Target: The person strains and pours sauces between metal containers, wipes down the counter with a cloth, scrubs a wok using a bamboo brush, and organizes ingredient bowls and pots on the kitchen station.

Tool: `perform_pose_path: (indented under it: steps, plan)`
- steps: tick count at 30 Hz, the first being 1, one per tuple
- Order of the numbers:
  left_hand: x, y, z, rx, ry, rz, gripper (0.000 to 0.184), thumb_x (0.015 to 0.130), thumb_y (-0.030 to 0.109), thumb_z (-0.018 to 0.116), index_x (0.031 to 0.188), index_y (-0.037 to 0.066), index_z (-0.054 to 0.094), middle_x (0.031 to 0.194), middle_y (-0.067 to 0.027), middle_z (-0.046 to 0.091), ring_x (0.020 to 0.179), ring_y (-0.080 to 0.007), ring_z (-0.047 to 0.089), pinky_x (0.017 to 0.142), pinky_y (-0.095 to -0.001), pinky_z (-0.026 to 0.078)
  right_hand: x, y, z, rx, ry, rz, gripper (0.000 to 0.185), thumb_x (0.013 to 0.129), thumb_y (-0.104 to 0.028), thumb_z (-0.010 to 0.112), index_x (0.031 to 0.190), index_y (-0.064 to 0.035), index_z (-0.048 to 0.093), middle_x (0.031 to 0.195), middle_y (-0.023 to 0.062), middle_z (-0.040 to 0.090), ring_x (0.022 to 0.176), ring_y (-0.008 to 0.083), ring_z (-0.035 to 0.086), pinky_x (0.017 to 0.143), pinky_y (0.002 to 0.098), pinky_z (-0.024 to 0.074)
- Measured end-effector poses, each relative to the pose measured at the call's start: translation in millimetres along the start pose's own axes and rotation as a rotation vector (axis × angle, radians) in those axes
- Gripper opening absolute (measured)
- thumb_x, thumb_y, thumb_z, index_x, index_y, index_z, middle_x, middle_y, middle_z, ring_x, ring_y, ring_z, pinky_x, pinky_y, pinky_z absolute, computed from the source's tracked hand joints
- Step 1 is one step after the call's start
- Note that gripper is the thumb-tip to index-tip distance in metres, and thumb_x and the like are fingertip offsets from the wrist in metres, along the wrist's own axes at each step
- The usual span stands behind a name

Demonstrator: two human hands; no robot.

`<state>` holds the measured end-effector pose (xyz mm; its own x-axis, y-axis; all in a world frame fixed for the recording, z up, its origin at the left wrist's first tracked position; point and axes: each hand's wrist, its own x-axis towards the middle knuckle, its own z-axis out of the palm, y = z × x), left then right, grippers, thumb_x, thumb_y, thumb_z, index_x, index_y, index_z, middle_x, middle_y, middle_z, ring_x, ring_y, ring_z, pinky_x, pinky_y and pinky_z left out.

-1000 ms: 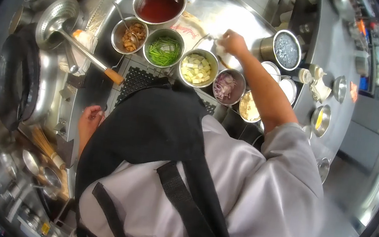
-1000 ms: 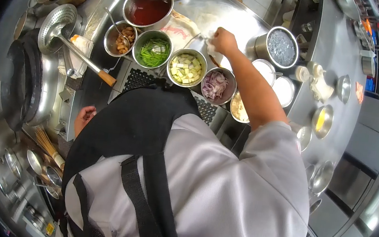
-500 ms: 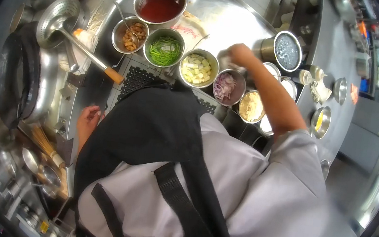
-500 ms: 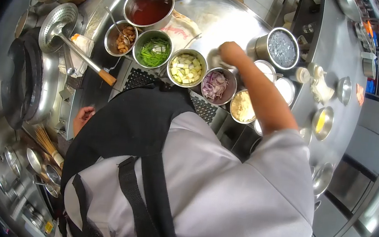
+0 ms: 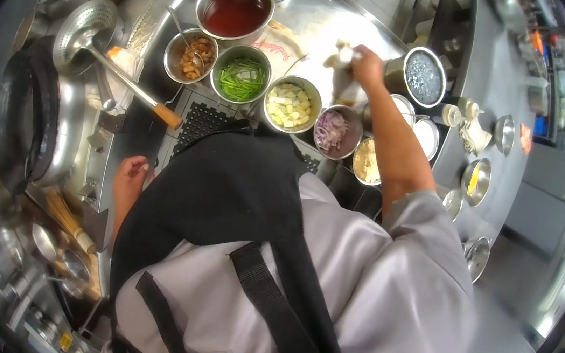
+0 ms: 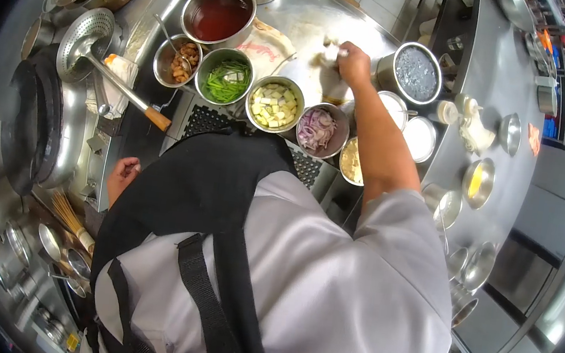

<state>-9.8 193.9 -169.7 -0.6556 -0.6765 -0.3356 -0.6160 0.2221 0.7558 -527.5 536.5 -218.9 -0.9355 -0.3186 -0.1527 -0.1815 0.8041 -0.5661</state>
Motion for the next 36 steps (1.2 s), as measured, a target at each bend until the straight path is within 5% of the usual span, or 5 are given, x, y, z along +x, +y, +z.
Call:
perform_pose_path:
  steps: [10,14,24,29,36]
  plan:
    - [-12,-20,1,0.024,0.03,-0.053,0.016,0.09,0.007,0.065,0.105,0.003,0.063,0.089,-0.0003,0.062,0.082,-0.009,0.059,0.076,-0.024,0.047,-30,-5,4,-0.479,-0.631,-0.444,0.043,0.079,-0.019,0.071,0.121,-0.0145,0.063,0.116,0.0137,0.066,0.102,0.0317,0.064,0.089,0.0403,0.0497]
    - [-9,12,3,0.075,0.007,0.005,0.016,0.089,0.006,0.065,0.105,0.004,0.064,0.088,-0.0022,0.062,0.082,-0.0101,0.06,0.075,-0.0239,0.048,43,-37,26,-0.183,-0.082,-0.372,0.03,0.081,-0.015,0.061,0.11,-0.0087,0.066,0.105,0.0174,0.067,0.099,0.0359,0.063,0.087,0.042,0.0497]
    - [-26,-11,-20,0.119,0.069,-0.038,0.018,0.086,0.001,0.064,0.104,0.001,0.064,0.098,-0.0083,0.063,0.088,-0.0178,0.065,0.08,-0.0286,0.051,-8,-26,-6,-0.551,-0.582,-0.623,0.028,0.081,-0.013,0.062,0.107,-0.0173,0.07,0.108,0.0091,0.064,0.104,0.0296,0.062,0.092,0.0394,0.0481]
    - [-31,-22,-12,0.049,0.04,-0.065,0.02,0.085,0.004,0.064,0.105,0.001,0.064,0.098,-0.0086,0.065,0.086,-0.0189,0.065,0.077,-0.0295,0.051,91,-41,0,-0.563,-0.087,-0.261,0.025,0.078,-0.02,0.068,0.102,-0.0127,0.071,0.106,0.018,0.065,0.094,0.0339,0.066,0.082,0.0419,0.0535]
    - [-33,-10,-13,0.092,0.071,-0.038,0.019,0.086,0.004,0.064,0.105,0.001,0.064,0.099,-0.0083,0.065,0.085,-0.0185,0.064,0.077,-0.0297,0.051,47,-122,64,-0.548,-0.227,-0.819,0.021,0.081,-0.021,0.063,0.095,-0.0062,0.069,0.107,0.0156,0.061,0.102,0.033,0.06,0.087,0.0396,0.0514]
